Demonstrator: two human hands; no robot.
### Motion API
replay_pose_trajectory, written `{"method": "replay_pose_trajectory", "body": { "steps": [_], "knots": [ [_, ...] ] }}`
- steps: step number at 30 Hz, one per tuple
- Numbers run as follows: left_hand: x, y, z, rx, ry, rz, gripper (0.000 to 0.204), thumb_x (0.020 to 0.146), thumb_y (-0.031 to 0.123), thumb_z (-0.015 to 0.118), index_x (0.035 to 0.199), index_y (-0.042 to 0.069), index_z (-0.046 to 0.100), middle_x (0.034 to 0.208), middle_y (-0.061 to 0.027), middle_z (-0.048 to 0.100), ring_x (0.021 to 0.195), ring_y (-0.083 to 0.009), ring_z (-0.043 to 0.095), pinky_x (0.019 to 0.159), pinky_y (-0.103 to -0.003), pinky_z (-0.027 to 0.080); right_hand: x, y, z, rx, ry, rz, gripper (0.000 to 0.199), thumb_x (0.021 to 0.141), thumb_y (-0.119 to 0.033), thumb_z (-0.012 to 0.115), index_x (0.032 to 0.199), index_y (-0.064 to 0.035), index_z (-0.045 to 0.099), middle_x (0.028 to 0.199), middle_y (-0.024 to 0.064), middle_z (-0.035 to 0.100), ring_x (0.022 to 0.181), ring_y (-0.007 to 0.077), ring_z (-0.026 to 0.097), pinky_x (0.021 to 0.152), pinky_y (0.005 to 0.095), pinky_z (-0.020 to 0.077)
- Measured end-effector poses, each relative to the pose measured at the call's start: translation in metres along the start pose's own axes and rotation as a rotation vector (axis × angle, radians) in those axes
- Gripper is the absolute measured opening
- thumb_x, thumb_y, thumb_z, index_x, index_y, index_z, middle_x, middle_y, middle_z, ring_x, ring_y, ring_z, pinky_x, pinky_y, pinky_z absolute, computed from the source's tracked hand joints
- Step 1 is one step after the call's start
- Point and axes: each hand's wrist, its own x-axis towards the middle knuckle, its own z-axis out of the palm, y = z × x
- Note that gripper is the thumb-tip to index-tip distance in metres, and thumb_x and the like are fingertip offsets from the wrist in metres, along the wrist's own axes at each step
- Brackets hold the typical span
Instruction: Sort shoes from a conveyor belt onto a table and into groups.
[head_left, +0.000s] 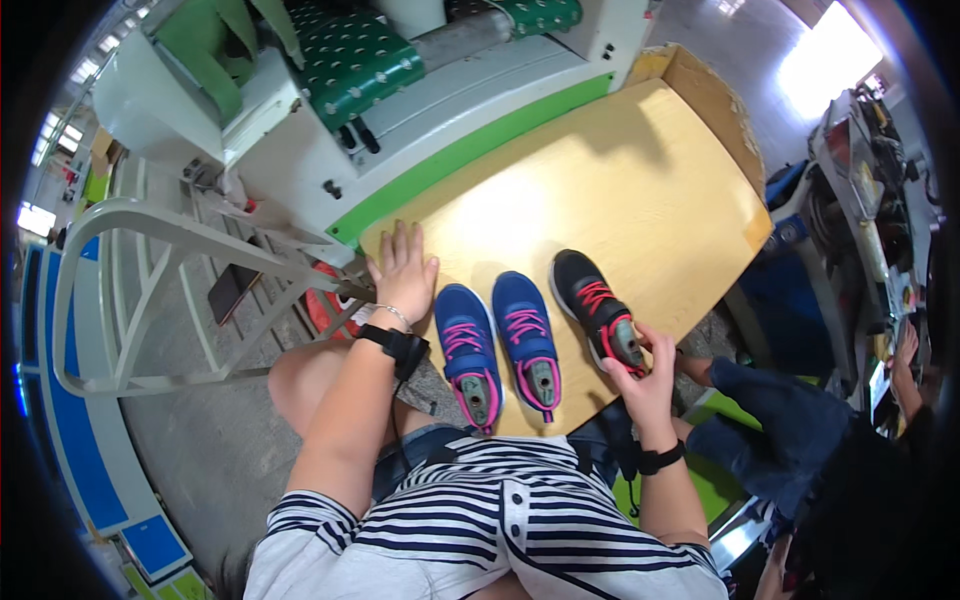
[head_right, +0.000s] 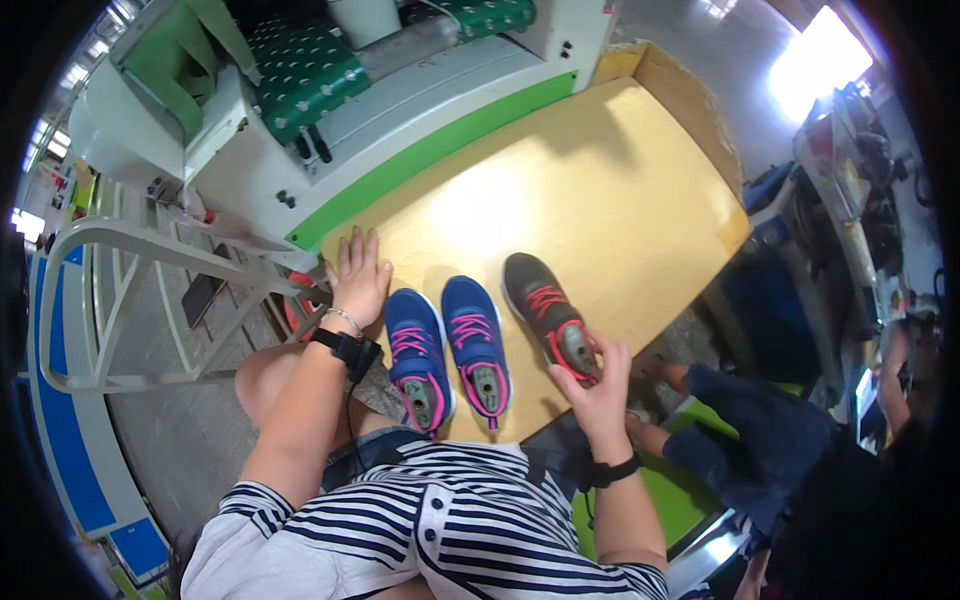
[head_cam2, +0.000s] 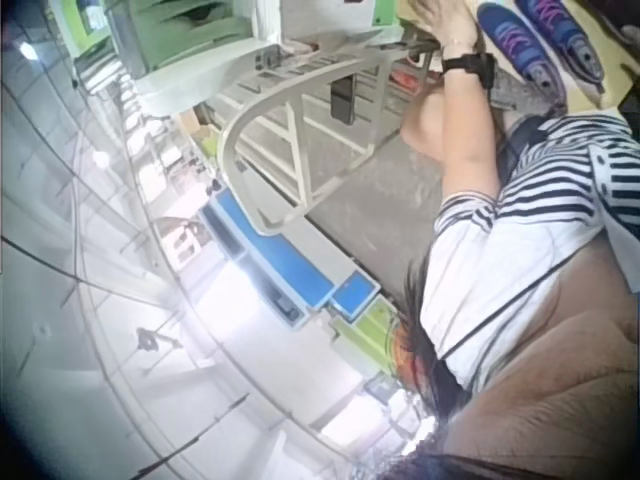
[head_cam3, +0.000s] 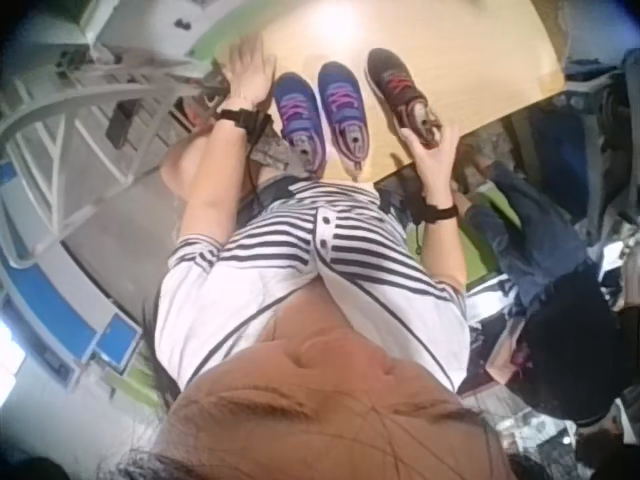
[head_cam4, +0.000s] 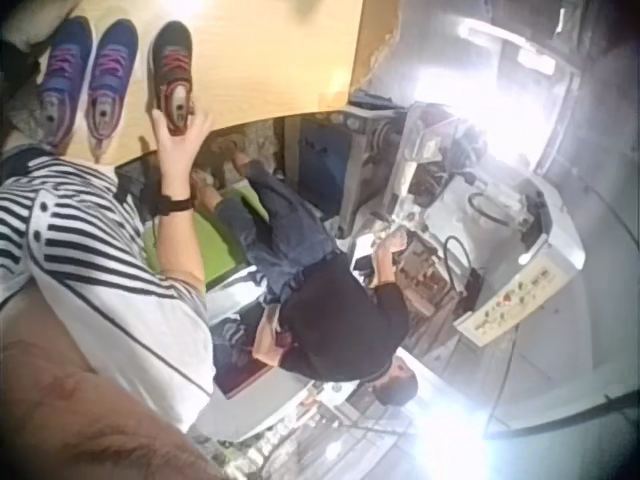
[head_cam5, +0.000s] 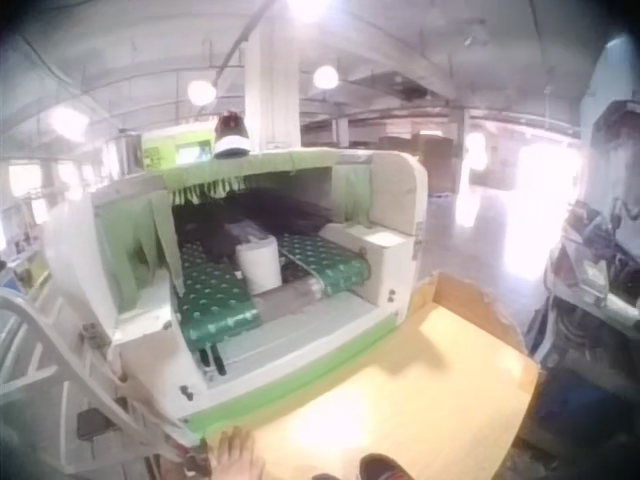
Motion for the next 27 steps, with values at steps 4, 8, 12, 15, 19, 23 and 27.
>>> {"method": "replay_pose_trajectory", "body": {
  "steps": [4, 8, 12, 15, 19, 23, 27],
  "knots": [
    [0.003, 0.002, 0.004, -0.015, 0.023, 0.006, 0.066, 0.101, 0.040, 0.044, 0.157, 0.015, 0.020, 0.164, -0.0144, 0.013, 0.151, -0.0372, 0.010, 0.114, -0.068, 0.010, 0.009, 0.004, 0.020, 0.147, -0.047, 0.222, 0.079, 0.075, -0.018, 0.083, 0.142, 0.0009, 0.044, 0.127, 0.0192, 0.058, 0.118, 0.0264, 0.058, 0.101, 0.0359, 0.0459],
    [0.002, -0.003, 0.002, 0.030, -0.015, -0.030, 0.066, 0.101, 0.040, 0.044, 0.157, 0.016, 0.020, 0.164, -0.0142, 0.013, 0.151, -0.0372, 0.011, 0.114, -0.069, 0.011, 0.015, -0.004, 0.027, 0.136, -0.053, 0.205, 0.078, 0.076, -0.017, 0.082, 0.143, 0.0001, 0.044, 0.125, 0.0198, 0.062, 0.115, 0.0256, 0.061, 0.099, 0.0340, 0.0475],
    [0.004, 0.001, 0.000, -0.006, 0.003, -0.025, 0.066, 0.101, 0.040, 0.042, 0.157, 0.015, 0.020, 0.165, -0.0136, 0.013, 0.151, -0.0362, 0.010, 0.115, -0.068, 0.010, 0.018, -0.012, 0.020, 0.135, -0.053, 0.288, 0.076, 0.078, -0.020, 0.081, 0.141, -0.0014, 0.045, 0.127, 0.0218, 0.061, 0.117, 0.0314, 0.061, 0.098, 0.0370, 0.0487],
    [0.002, -0.004, 0.005, 0.019, 0.029, -0.001, 0.065, 0.101, 0.043, 0.041, 0.157, 0.016, 0.021, 0.164, -0.0143, 0.013, 0.151, -0.0380, 0.011, 0.112, -0.070, 0.014, 0.015, -0.011, 0.023, 0.165, -0.036, 0.240, 0.074, 0.077, -0.017, 0.081, 0.141, -0.0008, 0.046, 0.126, 0.0215, 0.061, 0.116, 0.0296, 0.062, 0.098, 0.0360, 0.0488],
    [0.002, -0.006, 0.010, 0.008, 0.031, 0.004, 0.065, 0.101, 0.043, 0.041, 0.157, 0.016, 0.021, 0.164, -0.0144, 0.013, 0.151, -0.0381, 0.011, 0.113, -0.070, 0.013, 0.012, -0.009, 0.024, 0.200, -0.028, 0.237, 0.073, 0.076, -0.012, 0.082, 0.139, 0.0009, 0.047, 0.127, 0.0198, 0.060, 0.116, 0.0261, 0.061, 0.099, 0.0344, 0.0477],
    [0.001, -0.005, 0.010, 0.018, 0.023, -0.005, 0.066, 0.101, 0.043, 0.041, 0.157, 0.015, 0.021, 0.164, -0.0139, 0.012, 0.151, -0.0379, 0.010, 0.113, -0.070, 0.012, 0.012, -0.010, 0.027, 0.231, -0.025, 0.247, 0.073, 0.075, -0.008, 0.081, 0.139, 0.0024, 0.047, 0.128, 0.0175, 0.059, 0.117, 0.0244, 0.059, 0.101, 0.0338, 0.0464],
    [0.006, -0.002, 0.010, 0.008, 0.017, -0.007, 0.066, 0.101, 0.042, 0.042, 0.157, 0.014, 0.021, 0.165, -0.0138, 0.012, 0.151, -0.0377, 0.010, 0.114, -0.069, 0.012, 0.017, -0.011, 0.026, 0.238, -0.015, 0.245, 0.072, 0.076, -0.006, 0.080, 0.139, 0.0029, 0.046, 0.128, 0.0168, 0.059, 0.116, 0.0238, 0.059, 0.101, 0.0338, 0.0463]
  ]
}}
